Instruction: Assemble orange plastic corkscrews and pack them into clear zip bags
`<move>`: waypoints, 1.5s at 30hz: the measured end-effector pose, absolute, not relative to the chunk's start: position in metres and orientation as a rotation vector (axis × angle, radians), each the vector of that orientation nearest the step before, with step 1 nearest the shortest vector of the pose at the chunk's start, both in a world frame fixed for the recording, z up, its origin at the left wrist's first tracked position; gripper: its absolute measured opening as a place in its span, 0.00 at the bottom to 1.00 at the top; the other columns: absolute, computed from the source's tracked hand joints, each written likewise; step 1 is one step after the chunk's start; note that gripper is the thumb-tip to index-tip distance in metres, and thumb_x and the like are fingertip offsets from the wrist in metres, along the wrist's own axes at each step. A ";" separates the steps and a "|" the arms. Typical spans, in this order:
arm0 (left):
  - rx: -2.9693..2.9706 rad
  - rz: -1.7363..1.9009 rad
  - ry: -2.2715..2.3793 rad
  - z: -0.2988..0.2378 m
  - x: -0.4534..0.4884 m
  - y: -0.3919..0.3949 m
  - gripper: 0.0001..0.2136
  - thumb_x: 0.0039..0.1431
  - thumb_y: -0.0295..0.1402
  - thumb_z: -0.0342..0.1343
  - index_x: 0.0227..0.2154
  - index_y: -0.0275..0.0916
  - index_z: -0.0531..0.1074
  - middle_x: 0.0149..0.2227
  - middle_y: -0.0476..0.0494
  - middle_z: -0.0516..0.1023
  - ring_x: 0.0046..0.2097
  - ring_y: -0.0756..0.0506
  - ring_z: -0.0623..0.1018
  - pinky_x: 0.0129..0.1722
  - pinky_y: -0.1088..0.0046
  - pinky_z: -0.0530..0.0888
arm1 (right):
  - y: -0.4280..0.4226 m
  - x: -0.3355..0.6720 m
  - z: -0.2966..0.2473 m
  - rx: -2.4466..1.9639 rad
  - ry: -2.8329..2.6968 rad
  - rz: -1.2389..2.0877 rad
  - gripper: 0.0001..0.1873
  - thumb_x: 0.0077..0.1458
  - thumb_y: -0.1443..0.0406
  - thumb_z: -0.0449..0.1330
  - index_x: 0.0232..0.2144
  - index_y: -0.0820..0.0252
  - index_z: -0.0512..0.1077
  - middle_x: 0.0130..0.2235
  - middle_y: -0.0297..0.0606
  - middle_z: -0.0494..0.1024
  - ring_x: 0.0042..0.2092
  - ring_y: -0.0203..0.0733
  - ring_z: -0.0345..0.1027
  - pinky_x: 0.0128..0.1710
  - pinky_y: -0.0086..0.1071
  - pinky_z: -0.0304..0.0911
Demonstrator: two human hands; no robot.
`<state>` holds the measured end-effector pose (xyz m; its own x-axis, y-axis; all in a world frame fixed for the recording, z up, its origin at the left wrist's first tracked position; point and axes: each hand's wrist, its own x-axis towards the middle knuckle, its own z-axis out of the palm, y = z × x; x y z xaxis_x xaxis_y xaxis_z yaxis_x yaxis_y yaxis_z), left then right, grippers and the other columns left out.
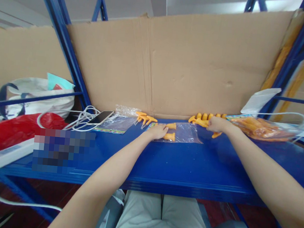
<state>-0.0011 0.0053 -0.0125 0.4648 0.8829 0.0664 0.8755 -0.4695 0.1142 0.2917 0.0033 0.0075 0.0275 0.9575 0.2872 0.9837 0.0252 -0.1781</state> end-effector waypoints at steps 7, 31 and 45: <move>2.645 0.212 1.572 -0.012 -0.001 0.005 0.27 0.65 0.39 0.29 0.58 0.31 0.61 0.63 0.38 0.60 0.63 0.43 0.60 0.61 0.69 0.56 | -0.029 0.265 0.035 -1.933 -2.200 0.019 0.08 0.36 0.73 0.60 0.13 0.57 0.70 0.17 0.33 0.70 0.28 0.43 0.69 0.33 0.35 0.62; 2.737 0.318 1.787 -0.009 0.007 -0.001 0.26 0.67 0.35 0.31 0.42 0.27 0.75 0.46 0.29 0.76 0.49 0.40 0.76 0.48 0.68 0.68 | -0.017 0.233 -0.001 -1.570 -2.531 0.182 0.07 0.46 0.66 0.58 0.24 0.61 0.76 0.26 0.36 0.78 0.29 0.39 0.69 0.33 0.31 0.60; 2.701 0.338 1.834 -0.003 0.008 -0.008 0.27 0.67 0.37 0.31 0.41 0.29 0.76 0.45 0.32 0.78 0.48 0.40 0.76 0.48 0.68 0.69 | -0.024 0.234 0.017 -1.613 -2.459 -0.182 0.07 0.47 0.65 0.58 0.25 0.59 0.77 0.30 0.37 0.79 0.33 0.41 0.70 0.30 0.30 0.57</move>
